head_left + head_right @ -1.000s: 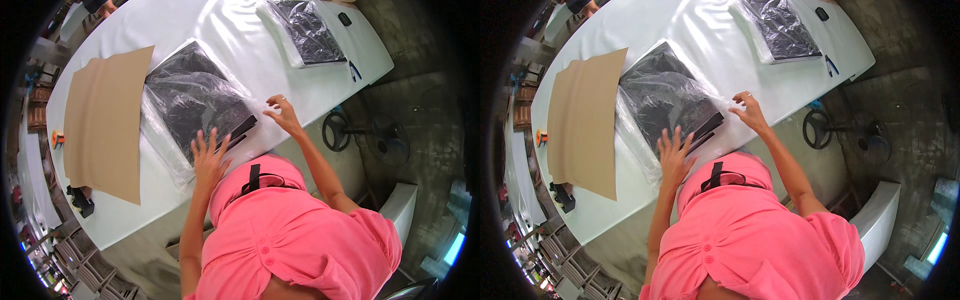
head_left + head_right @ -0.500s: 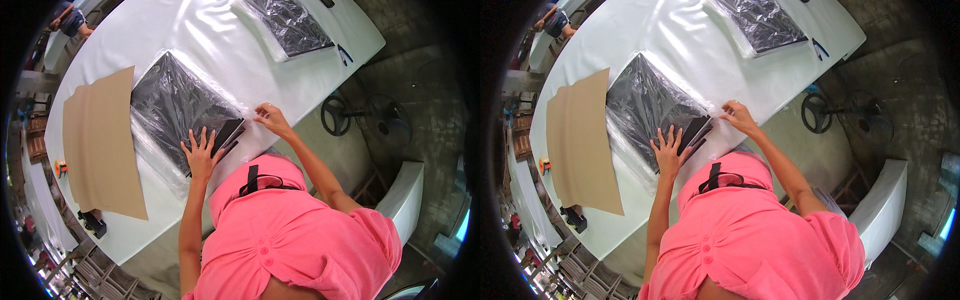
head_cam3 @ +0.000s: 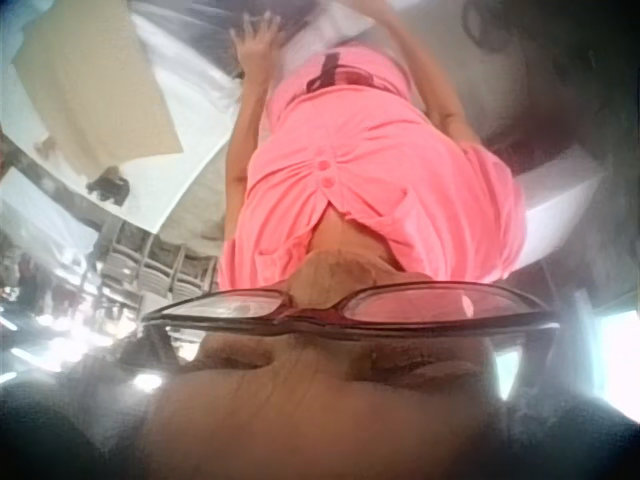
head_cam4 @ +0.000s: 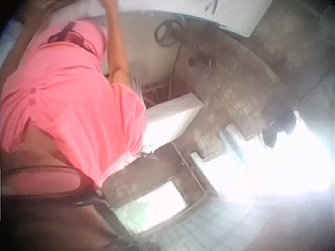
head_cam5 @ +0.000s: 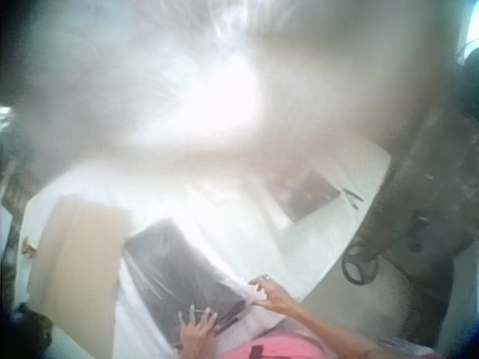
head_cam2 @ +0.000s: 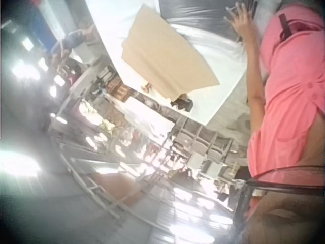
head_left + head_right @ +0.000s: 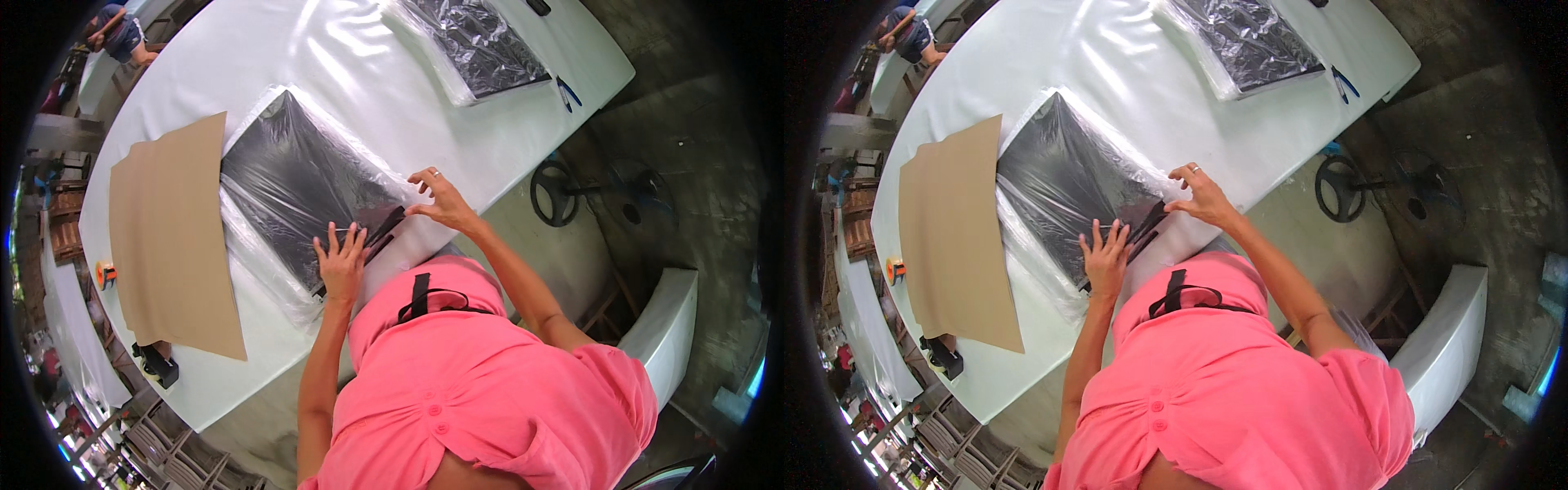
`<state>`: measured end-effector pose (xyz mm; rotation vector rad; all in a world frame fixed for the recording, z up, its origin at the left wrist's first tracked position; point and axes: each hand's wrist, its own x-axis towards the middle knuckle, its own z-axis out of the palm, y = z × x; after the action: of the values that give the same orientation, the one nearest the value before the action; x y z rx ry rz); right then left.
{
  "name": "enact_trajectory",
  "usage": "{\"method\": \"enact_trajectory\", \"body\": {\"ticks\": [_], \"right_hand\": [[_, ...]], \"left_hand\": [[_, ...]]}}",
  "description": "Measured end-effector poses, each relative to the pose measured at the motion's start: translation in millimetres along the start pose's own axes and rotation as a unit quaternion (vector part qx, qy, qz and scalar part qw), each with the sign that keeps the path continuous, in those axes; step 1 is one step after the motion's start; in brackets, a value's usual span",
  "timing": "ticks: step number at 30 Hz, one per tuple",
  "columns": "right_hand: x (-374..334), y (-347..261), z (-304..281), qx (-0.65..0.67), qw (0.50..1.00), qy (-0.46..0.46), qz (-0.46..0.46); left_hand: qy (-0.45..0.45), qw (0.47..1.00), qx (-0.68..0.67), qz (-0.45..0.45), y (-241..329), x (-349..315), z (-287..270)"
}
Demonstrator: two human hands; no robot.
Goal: The person places a large sheet of brown paper on a white table, then wraps a stack of plastic-wrapped dark rectangular items with the paper. They fold the paper over the stack and secure it with a roll of clear tape.
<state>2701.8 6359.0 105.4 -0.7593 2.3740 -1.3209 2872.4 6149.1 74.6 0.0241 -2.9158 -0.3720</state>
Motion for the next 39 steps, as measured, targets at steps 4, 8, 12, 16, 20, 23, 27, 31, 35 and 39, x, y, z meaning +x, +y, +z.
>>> {"method": "enact_trajectory", "body": {"ticks": [4,8,12,16,20,23,27,31,35,39], "right_hand": [[19.8,3.2,22.6,-0.034,0.998,-0.027,-0.041],[31.0,12.6,1.5,0.046,0.998,-0.032,0.018],[60.7,23.1,-5.9,0.049,0.990,-0.123,0.048],[123.7,16.6,-15.4,0.041,0.965,-0.257,0.014],[175.6,2.8,9.1,0.057,0.986,-0.128,0.086],[205.8,-1.2,47.1,-0.026,0.968,-0.159,0.191],[202.9,-14.6,98.3,-0.150,0.975,-0.026,0.160],[203.9,-31.3,108.8,-0.097,0.966,-0.088,0.225],[190.7,-55.4,154.8,-0.085,0.958,-0.078,0.261],[198.8,-41.3,165.6,-0.025,0.958,-0.085,0.273]], "left_hand": [[-0.014,0.996,-0.048,0.068,15.1,1.1,-15.8],[0.092,0.985,-0.117,-0.083,-9.1,-4.3,-49.0],[0.218,0.863,-0.263,-0.373,-89.1,-27.5,-48.3],[0.211,0.814,-0.323,-0.434,-133.6,-45.3,-27.7],[0.244,0.808,-0.230,-0.484,-157.5,-45.8,-14.7],[0.225,0.804,-0.133,-0.534,-171.2,-56.7,-7.8],[0.173,0.831,-0.224,-0.479,-175.7,-58.9,-5.2],[0.152,0.826,-0.264,-0.474,-167.5,-56.3,-8.4],[0.184,0.800,-0.331,-0.466,-171.5,-63.0,-20.4],[0.178,0.803,-0.338,-0.458,-169.3,-61.0,-21.0]]}}
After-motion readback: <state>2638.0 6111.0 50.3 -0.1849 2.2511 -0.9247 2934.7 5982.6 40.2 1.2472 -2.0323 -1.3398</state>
